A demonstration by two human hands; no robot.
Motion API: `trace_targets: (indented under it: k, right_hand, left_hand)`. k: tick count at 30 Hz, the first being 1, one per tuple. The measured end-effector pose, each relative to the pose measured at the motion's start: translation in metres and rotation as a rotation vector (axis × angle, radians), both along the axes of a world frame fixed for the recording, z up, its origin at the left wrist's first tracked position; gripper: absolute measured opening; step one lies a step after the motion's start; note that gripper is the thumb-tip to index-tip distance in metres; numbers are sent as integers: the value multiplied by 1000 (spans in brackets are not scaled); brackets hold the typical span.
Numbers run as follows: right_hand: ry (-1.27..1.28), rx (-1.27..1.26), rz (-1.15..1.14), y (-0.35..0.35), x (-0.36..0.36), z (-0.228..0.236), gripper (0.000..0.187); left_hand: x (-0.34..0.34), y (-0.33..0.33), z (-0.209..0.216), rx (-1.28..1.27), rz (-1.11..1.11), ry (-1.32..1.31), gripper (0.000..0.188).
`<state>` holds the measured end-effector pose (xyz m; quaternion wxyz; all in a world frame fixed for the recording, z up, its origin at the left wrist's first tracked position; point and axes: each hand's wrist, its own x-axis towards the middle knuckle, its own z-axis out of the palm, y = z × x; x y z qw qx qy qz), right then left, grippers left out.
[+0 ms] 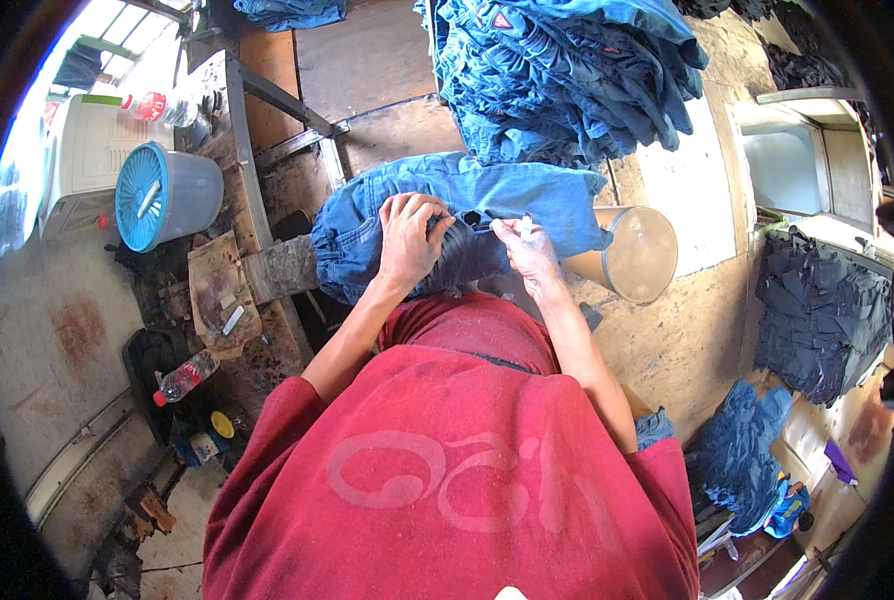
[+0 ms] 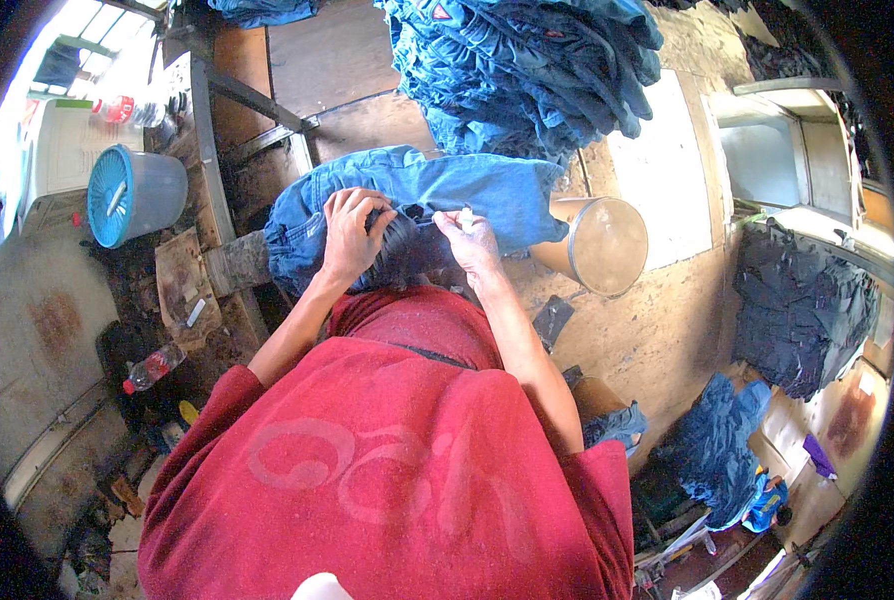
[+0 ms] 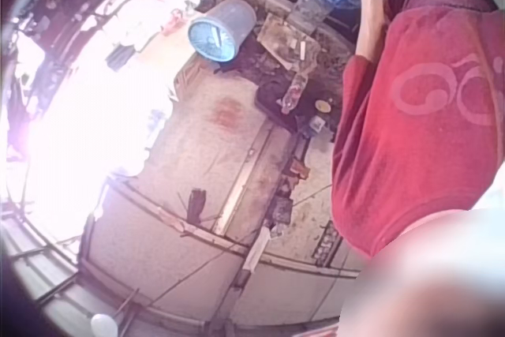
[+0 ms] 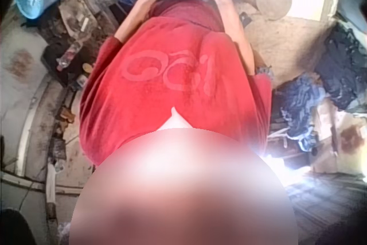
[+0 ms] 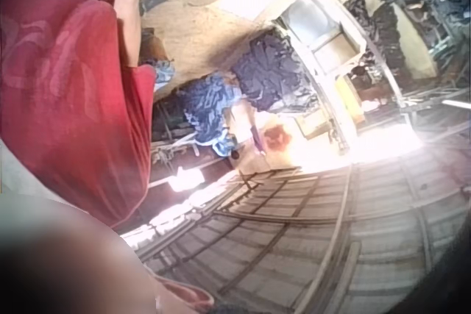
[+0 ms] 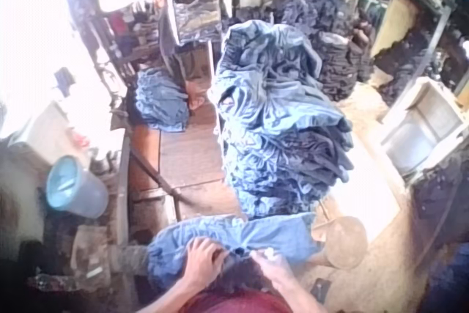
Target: The person uses a small handheld tool to scrape and remove loose threads from the seams and edges of denim jeans. They repeatedly pick up jeans from a pile, work on specific areas, and place them back down, continuing the process throughout the clip.
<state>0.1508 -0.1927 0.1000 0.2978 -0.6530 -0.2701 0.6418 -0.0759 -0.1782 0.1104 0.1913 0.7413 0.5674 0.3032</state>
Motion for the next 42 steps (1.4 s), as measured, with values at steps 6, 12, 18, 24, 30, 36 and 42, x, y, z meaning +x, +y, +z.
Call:
trace_targets:
  k: [6,12,18,24,30,36,42]
  right_hand:
    - [-267,272,136,-4,-2,-2,22]
    - [-249,388,224,-3,-6,15,24]
    - [-436,275,149,-4,3,39,35]
    - [-634,144,339,-1,1,26,62]
    - [-537,331,216,-12,3,5,51]
    - [-480,369,197,-16,8,8,51]
    - [-487,363,185,-19,8,6,51]
  left_hand:
    - [10,-13,38,-42,19,-16,14]
    - [33,2,44,-912,-78,-354,35]
    - [30,14,20,-1297,115,-834,20]
    - [26,4,17,-1310,103,-835,27]
    - [28,1,14,-1305,93,-853,31]
    - [30,4,16,-1337,48,-769,29]
    - [28,5,14,-1321,-22,-779,23]
